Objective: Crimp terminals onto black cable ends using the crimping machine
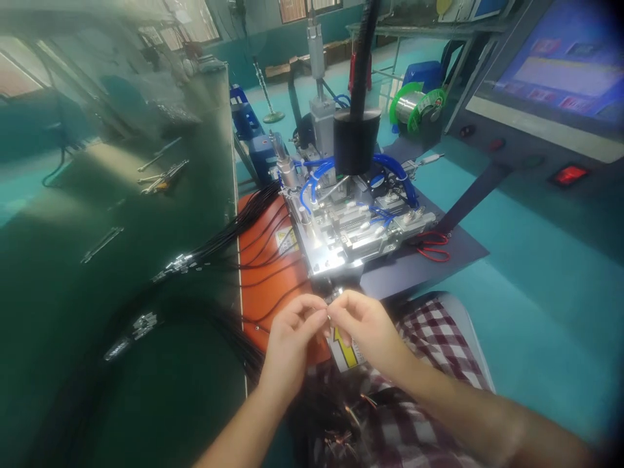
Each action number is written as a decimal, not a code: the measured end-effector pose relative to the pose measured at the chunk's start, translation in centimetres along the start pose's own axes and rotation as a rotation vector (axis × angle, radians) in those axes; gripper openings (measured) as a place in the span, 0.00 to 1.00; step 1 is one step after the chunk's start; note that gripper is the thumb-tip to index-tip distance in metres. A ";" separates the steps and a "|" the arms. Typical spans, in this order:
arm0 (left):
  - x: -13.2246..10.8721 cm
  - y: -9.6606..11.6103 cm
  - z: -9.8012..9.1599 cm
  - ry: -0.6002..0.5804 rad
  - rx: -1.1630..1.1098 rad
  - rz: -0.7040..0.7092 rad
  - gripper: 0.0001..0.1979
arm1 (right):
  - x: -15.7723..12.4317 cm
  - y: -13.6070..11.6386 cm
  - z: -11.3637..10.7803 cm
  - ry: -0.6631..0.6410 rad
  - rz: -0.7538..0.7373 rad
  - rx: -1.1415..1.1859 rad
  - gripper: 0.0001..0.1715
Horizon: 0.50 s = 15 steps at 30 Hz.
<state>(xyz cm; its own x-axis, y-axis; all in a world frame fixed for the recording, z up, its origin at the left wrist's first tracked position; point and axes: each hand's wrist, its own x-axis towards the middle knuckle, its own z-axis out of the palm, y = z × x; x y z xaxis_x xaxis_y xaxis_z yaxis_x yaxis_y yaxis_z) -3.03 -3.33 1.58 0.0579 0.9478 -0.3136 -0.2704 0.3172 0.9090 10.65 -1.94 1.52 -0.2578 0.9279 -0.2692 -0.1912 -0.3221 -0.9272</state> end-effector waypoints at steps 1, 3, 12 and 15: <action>0.0 0.2 0.0 -0.014 -0.019 -0.022 0.08 | 0.0 0.0 0.1 -0.003 0.000 0.004 0.16; 0.2 0.4 -0.1 -0.045 -0.047 -0.045 0.10 | 0.1 0.0 0.1 -0.001 0.005 0.016 0.16; 0.1 -0.1 0.0 -0.051 -0.036 -0.029 0.10 | 0.5 0.5 0.2 -0.029 -0.028 0.074 0.18; 0.0 0.0 0.0 -0.038 -0.013 -0.051 0.11 | 0.6 0.8 0.0 -0.024 -0.047 0.042 0.17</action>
<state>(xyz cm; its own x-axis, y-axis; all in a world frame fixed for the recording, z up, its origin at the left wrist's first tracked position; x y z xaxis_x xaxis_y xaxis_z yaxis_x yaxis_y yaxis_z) -3.01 -3.38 1.59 0.1082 0.9312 -0.3481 -0.2784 0.3645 0.8886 10.31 -1.64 0.62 -0.2701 0.9377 -0.2185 -0.2433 -0.2861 -0.9268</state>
